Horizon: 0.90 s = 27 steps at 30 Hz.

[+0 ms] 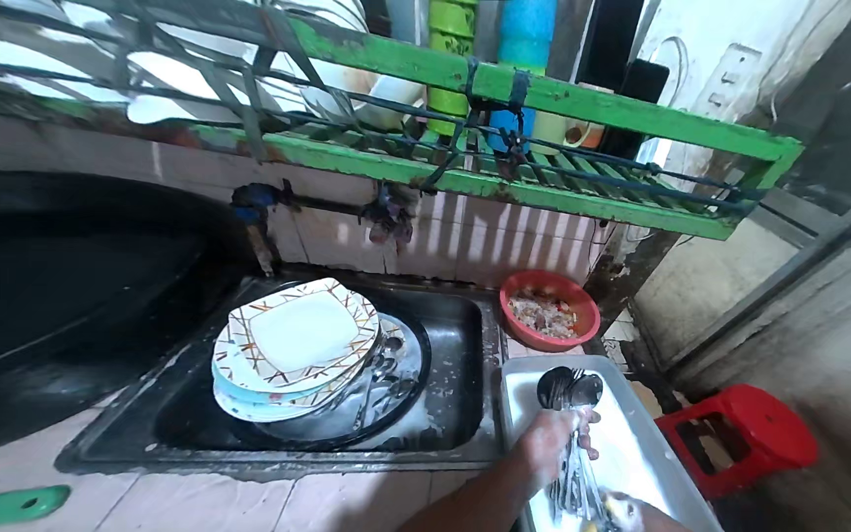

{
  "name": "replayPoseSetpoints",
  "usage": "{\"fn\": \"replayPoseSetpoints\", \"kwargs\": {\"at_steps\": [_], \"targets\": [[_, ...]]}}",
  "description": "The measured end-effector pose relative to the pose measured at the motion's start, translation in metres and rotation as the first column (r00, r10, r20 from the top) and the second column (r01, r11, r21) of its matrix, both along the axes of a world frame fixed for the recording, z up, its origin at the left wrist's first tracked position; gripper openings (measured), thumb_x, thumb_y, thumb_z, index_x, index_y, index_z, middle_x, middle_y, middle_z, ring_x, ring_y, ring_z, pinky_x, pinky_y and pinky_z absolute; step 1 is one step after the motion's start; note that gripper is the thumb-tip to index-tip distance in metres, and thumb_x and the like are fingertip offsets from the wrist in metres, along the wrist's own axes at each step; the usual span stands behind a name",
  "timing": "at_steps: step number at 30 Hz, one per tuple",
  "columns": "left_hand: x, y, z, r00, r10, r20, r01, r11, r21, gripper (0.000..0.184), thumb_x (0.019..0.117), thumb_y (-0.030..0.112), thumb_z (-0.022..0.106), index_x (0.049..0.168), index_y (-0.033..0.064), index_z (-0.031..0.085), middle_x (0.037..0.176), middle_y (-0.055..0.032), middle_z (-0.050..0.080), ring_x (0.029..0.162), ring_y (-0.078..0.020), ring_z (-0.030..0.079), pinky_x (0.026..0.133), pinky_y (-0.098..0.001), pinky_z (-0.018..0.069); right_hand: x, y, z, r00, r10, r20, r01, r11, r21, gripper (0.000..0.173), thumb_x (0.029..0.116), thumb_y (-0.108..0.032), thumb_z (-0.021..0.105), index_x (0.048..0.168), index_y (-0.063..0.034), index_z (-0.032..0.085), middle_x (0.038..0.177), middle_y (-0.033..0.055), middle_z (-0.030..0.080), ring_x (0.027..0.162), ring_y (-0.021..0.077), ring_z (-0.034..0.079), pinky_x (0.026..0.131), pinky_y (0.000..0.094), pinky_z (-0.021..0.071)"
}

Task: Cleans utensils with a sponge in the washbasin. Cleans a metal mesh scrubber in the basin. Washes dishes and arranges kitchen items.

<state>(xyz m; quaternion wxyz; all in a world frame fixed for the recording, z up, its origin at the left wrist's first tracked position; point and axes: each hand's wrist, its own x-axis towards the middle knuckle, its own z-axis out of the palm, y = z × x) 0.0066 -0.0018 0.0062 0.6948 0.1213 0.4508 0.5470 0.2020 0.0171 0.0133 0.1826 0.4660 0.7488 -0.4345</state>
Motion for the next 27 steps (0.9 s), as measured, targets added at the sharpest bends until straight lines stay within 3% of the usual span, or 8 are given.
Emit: {"fn": "replayPoseSetpoints", "kwargs": {"at_steps": [2,5,9,12,15,20,23,27], "targets": [[-0.001,0.000,-0.003,0.999,-0.029,-0.018,0.028,1.000,-0.011,0.023,0.1092,0.023,0.048,0.106,0.0061,0.063,0.074,0.0012,0.053,0.059,-0.0111,0.054,0.059,-0.0280,0.0538,0.011,0.005,0.012,0.968,-0.201,-0.147,0.219,0.968,0.120,0.056,0.0874,-0.015,0.079,0.137,0.0027,0.058,0.124,0.0234,0.066,0.115,0.0331,0.065,0.103,0.0521,0.0499],[0.005,-0.006,-0.006,0.987,-0.152,-0.050,0.152,0.988,-0.005,0.027,0.1109,0.027,0.043,0.107,0.0067,0.060,0.076,0.0004,0.055,0.059,-0.0114,0.056,0.059,-0.0285,0.0537,0.003,0.012,0.030,0.680,-0.491,-0.544,0.614,0.788,0.056,0.054,0.0824,-0.010,0.078,0.131,0.0003,0.057,0.111,0.0128,0.069,0.096,0.0190,0.069,0.084,0.0386,0.0598],[0.010,-0.012,-0.001,0.949,-0.301,-0.095,0.297,0.953,-0.052,0.020,0.1102,0.020,0.040,0.101,0.0083,0.054,0.072,0.0010,0.053,0.056,-0.0105,0.056,0.055,-0.0268,0.0535,-0.021,0.023,0.025,0.601,-0.486,-0.635,0.705,0.696,0.134,0.045,0.0800,-0.005,0.079,0.123,-0.0004,0.066,0.113,0.0131,0.070,0.102,0.0198,0.068,0.090,0.0408,0.0569],[0.008,-0.010,-0.005,0.972,-0.230,-0.046,0.228,0.973,-0.031,0.018,0.1090,0.020,0.047,0.101,0.0074,0.057,0.072,0.0009,0.055,0.055,-0.0101,0.056,0.055,-0.0264,0.0540,-0.022,0.028,0.007,0.490,-0.520,-0.700,0.796,0.595,0.114,0.044,0.0809,0.005,0.072,0.124,0.0030,0.063,0.112,0.0160,0.068,0.097,0.0199,0.067,0.084,0.0401,0.0577],[0.009,-0.010,0.003,0.986,-0.146,-0.077,0.141,0.988,-0.067,0.012,0.1068,0.014,0.051,0.102,0.0047,0.057,0.070,0.0000,0.055,0.054,-0.0100,0.056,0.053,-0.0250,0.0525,-0.024,0.022,-0.002,0.404,-0.528,-0.747,0.816,0.577,0.033,0.049,0.0826,0.005,0.070,0.130,0.0048,0.057,0.113,0.0151,0.067,0.094,0.0168,0.067,0.082,0.0360,0.0588],[0.006,-0.013,0.004,0.963,-0.195,-0.189,0.175,0.978,-0.114,0.015,0.1062,0.013,0.047,0.099,0.0051,0.057,0.072,-0.0004,0.055,0.054,-0.0100,0.055,0.052,-0.0255,0.0512,-0.030,0.014,-0.003,0.355,-0.409,-0.840,0.744,0.668,-0.011,0.051,0.0812,-0.008,0.073,0.127,0.0056,0.057,0.116,0.0121,0.069,0.102,0.0146,0.069,0.087,0.0336,0.0600],[0.007,-0.014,0.004,0.952,-0.280,-0.127,0.272,0.959,-0.076,0.018,0.1089,0.016,0.041,0.099,0.0085,0.054,0.072,0.0008,0.055,0.053,-0.0090,0.053,0.052,-0.0248,0.0508,-0.023,0.023,0.006,0.498,-0.383,-0.778,0.685,0.724,0.082,0.053,0.0766,-0.010,0.077,0.127,0.0017,0.062,0.121,0.0111,0.069,0.108,0.0161,0.068,0.092,0.0361,0.0582],[0.007,-0.014,0.005,0.953,-0.300,-0.052,0.299,0.954,-0.023,0.025,0.1107,0.021,0.037,0.111,0.0076,0.057,0.079,-0.0007,0.058,0.060,-0.0111,0.058,0.057,-0.0271,0.0531,-0.026,0.029,0.022,0.548,-0.452,-0.704,0.755,0.629,0.184,0.044,0.0779,0.003,0.076,0.120,0.0021,0.066,0.114,0.0146,0.069,0.101,0.0190,0.066,0.089,0.0404,0.0560]]}}
